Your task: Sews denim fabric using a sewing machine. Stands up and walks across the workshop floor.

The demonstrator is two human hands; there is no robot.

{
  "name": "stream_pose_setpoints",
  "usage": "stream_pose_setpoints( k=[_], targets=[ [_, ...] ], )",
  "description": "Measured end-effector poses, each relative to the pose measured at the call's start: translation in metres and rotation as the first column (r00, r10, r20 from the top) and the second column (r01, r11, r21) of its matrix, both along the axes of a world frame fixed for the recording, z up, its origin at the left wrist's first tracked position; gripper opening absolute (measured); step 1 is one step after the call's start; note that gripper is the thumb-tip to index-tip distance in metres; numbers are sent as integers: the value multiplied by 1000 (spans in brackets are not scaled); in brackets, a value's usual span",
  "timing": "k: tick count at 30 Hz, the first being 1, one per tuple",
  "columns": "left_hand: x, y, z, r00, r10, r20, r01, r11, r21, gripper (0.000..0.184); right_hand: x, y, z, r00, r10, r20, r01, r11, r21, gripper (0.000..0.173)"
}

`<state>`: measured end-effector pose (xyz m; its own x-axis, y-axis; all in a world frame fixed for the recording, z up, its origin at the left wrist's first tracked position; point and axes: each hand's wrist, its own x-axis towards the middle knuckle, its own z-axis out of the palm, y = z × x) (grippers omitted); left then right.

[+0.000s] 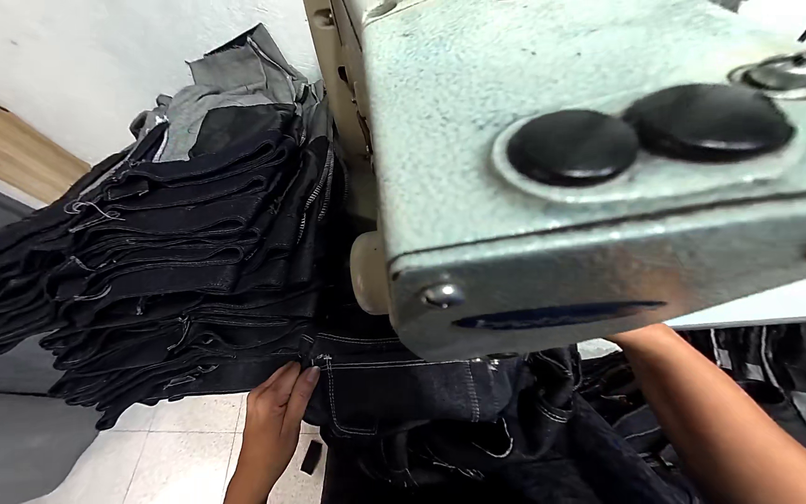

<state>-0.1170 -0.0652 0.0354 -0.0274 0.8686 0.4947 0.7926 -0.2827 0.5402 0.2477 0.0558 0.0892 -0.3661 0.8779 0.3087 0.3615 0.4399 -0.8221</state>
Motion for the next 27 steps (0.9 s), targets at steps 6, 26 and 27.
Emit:
stream_pose_setpoints(
  k=[6, 26, 27],
  targets=[
    [1, -1, 1, 1000, 20, -15, -21, 1000, -14, 51, -5, -9, -4, 990, -135, -40, 135, 991, -4, 6],
    [16, -4, 4, 997, 63, -46, -66, 996, -60, 50, -4, 8, -26, 963, -60, -262, -45, 925, -377, 30],
    [21, -15, 4, 997, 51, -56, -57, 994, -94, 51, 8, 15, -36, 899, 69, -433, -295, 825, -482, 33]
  ],
)
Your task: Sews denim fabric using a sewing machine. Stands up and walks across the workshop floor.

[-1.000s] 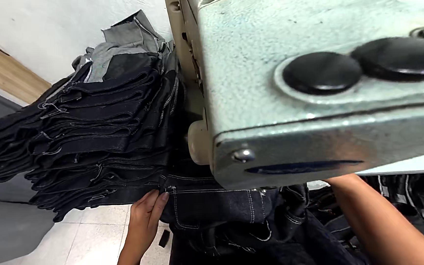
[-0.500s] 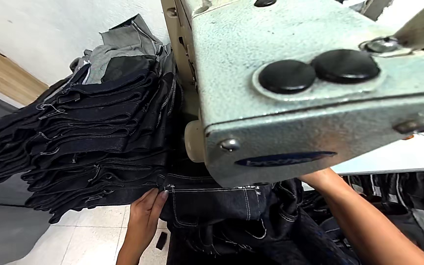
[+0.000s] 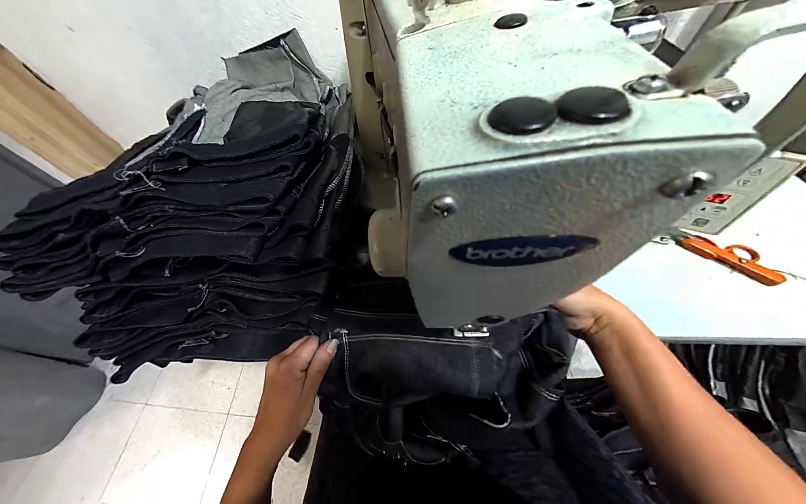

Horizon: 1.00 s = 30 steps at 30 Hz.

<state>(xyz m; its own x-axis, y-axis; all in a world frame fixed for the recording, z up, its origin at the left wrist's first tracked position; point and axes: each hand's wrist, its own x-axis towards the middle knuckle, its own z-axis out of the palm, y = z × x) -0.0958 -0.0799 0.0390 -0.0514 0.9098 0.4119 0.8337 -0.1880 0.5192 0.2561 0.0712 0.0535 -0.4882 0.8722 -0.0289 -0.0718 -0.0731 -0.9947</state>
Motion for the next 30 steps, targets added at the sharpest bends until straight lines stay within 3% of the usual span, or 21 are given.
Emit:
stream_pose_setpoints(
  k=[2, 4, 6, 8, 9, 11, 12, 14, 16, 19, 21, 23, 25, 27, 30],
  targets=[
    [8, -35, -6, 995, -100, 15, 101, 992, -72, 49, 26, 12, -32, 944, 320, -81, -327, 941, -85, 19],
    [2, -70, -22, 988, -154, 30, 156, 977, -144, 44, 34, 8, -47, 868, 492, 64, -487, 870, -79, 23],
    [-16, -99, -22, 996, -87, -10, 77, 931, -357, 39, 29, -10, -42, 802, 546, 241, -571, 820, 44, 36],
    [-33, -107, 6, 993, -60, -97, 0, 851, -525, 31, 23, -36, -26, 844, 366, 393, -481, 840, 250, 41],
    [-35, -103, 23, 988, -52, -147, -30, 862, -505, 28, 21, -48, -19, 855, 197, 480, -399, 842, 364, 43],
    [-23, -72, 45, 971, -49, -232, -15, 964, -265, 27, 12, -66, -9, 801, -115, 588, -289, 785, 548, 48],
    [-9, -48, 51, 971, -78, -228, 36, 983, -181, 31, 6, -72, -7, 787, -198, 584, -249, 765, 595, 48],
    [27, 2, 53, 968, -234, -92, 204, 945, -254, 41, -6, -80, -10, 812, -263, 522, -148, 772, 619, 44],
    [56, 43, 44, 935, -343, 95, 353, 857, -375, 37, -8, -74, -18, 845, -251, 473, -64, 829, 555, 39],
    [73, 81, 34, 884, -318, 343, 431, 840, -330, 22, -2, -44, -26, 865, -287, 411, 56, 870, 489, 35],
    [71, 93, 27, 848, -342, 404, 440, 880, -179, 15, -7, -36, -25, 795, -445, 412, 91, 759, 644, 36],
    [69, 91, 25, 811, -362, 459, 478, 863, -164, 11, -10, -41, -14, 728, -586, 356, -15, 506, 863, 42],
    [67, 80, 22, 784, -361, 504, 523, 822, -224, 15, -5, -59, -9, 806, -506, 309, -159, 318, 935, 29],
    [65, 69, 12, 781, -386, 492, 533, 822, -200, 23, 3, -90, -13, 862, -327, 387, -317, 248, 915, 20],
    [69, 59, 7, 784, -406, 470, 528, 834, -161, 26, 10, -119, -23, 821, -225, 525, -499, 166, 851, 25]
  ],
)
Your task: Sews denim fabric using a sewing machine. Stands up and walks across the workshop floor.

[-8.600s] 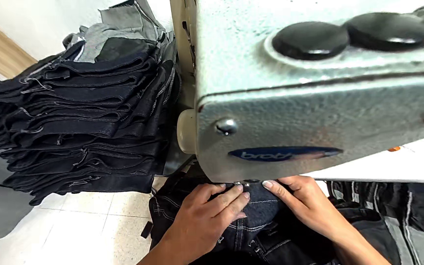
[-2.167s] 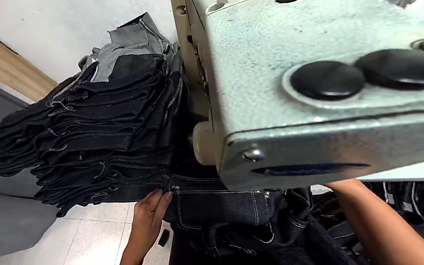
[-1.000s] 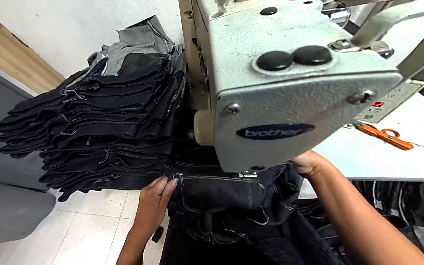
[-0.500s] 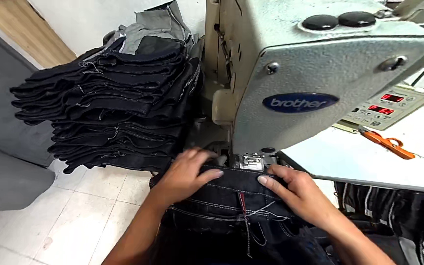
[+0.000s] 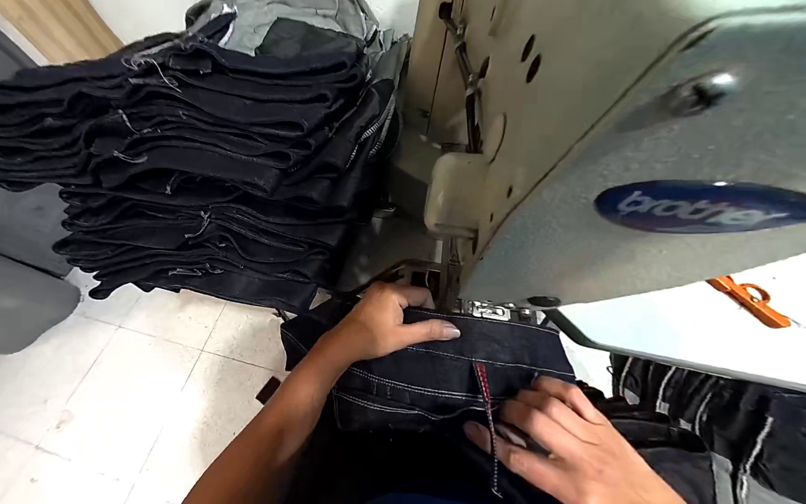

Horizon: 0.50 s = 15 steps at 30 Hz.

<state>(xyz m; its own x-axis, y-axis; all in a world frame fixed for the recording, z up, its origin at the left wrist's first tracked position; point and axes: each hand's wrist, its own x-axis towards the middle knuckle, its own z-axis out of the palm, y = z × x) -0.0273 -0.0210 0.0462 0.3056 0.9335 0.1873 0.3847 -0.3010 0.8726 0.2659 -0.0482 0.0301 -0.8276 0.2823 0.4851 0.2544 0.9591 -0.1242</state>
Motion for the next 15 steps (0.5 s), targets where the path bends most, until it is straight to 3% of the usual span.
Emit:
stream_pose_setpoints(
  k=[2, 4, 8, 11, 13, 15],
  targets=[
    [4, -1, 2, 1000, -28, 6, 28, 1000, -8, 25, -1, -1, 0, 999, -43, 5, 43, 998, 52, 36],
    [7, 0, 4, 999, -55, -1, 55, 998, -7, 25, -3, 5, 8, 983, -158, -97, 168, 980, 108, 36],
    [9, 0, 7, 998, -61, -29, 60, 997, -49, 28, -2, 33, 19, 896, -353, -271, 405, 899, 169, 22],
    [9, -1, 10, 998, -43, -55, 39, 997, -68, 28, -11, 39, 23, 884, -367, -289, 413, 903, 117, 17],
    [10, -1, 12, 997, -27, -67, 21, 995, -96, 27, -21, 36, 26, 882, -334, -332, 347, 938, -21, 18],
    [10, -1, 15, 996, -26, -86, 15, 992, -125, 27, -26, 31, 31, 873, -364, -326, 263, 912, -314, 20]
  ],
)
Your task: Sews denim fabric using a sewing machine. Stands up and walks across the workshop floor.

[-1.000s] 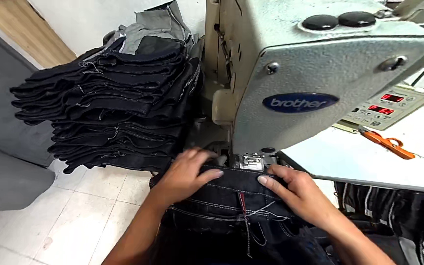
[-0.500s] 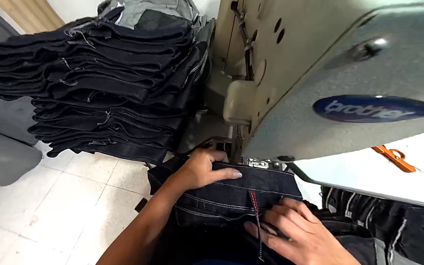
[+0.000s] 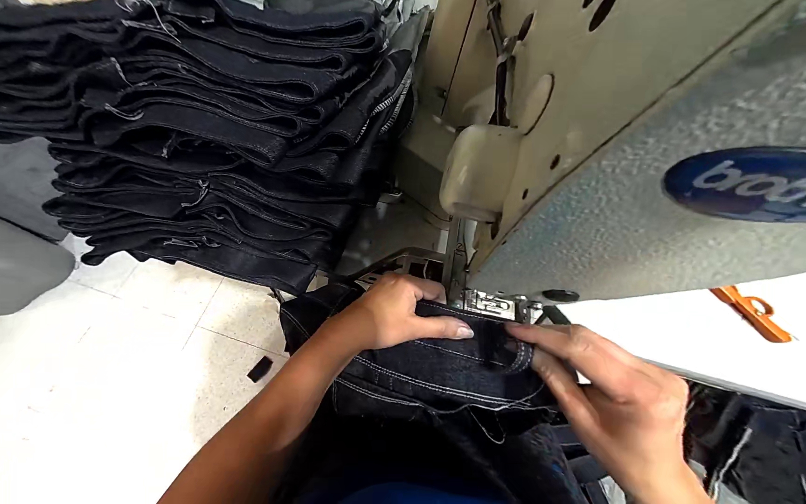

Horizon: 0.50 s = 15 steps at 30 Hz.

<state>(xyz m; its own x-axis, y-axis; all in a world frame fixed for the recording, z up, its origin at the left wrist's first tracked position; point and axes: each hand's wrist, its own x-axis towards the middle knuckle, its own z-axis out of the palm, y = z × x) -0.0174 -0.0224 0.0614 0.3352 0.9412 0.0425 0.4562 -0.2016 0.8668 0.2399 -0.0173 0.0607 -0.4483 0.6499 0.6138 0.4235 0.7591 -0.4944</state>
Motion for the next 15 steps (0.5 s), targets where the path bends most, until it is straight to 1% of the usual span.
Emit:
stream_pose_setpoints(
  k=[2, 3, 4, 5, 7, 8, 9, 10, 11, 12, 13, 14, 15],
  targets=[
    [-1, 1, 0, 1000, -3, -6, 3, 1000, -5, 27, 0, 1, 4, 996, 43, -80, -65, 956, -287, 18],
    [-1, 0, 0, 1000, -1, -8, 1, 1000, 0, 27, 0, 4, 3, 994, 53, -98, -85, 927, -365, 15],
    [0, 0, 0, 1000, 10, -19, -9, 1000, 16, 27, 0, 7, 2, 993, 59, -99, -94, 916, -390, 12],
    [0, -2, 1, 998, 36, -45, -33, 998, 46, 28, 0, 10, 0, 996, 53, -78, -78, 928, -366, 10],
    [4, -10, 7, 977, 143, -155, -118, 980, 162, 35, -2, 14, -4, 1000, 12, -10, -14, 969, -245, 9],
    [8, -16, 9, 948, 232, -216, -170, 948, 270, 40, -2, 16, -5, 1000, -8, 17, 11, 982, -190, 10],
    [12, -22, 10, 911, 332, -245, -219, 893, 394, 43, -3, 18, -6, 999, -26, 34, 31, 989, -147, 11],
    [19, -30, 13, 879, 402, -258, -260, 856, 448, 42, -3, 20, -6, 998, -36, 47, 41, 993, -115, 12],
    [27, -40, 19, 877, 410, -251, -289, 866, 407, 36, -4, 21, -7, 998, -37, 51, 41, 995, -94, 12],
    [35, -51, 24, 912, 354, -206, -292, 915, 277, 33, -4, 21, -7, 998, -33, 52, 37, 996, -81, 13],
    [42, -61, 28, 958, 267, -99, -258, 961, 97, 34, -5, 20, -7, 998, -34, 49, 37, 997, -68, 14],
    [49, -68, 28, 978, 201, 47, -198, 978, -63, 38, -7, 20, -7, 998, -39, 44, 41, 998, -54, 14],
    [54, -71, 25, 965, 184, 186, -152, 973, -173, 38, -9, 19, -7, 998, -47, 40, 48, 998, -36, 15]
  ],
)
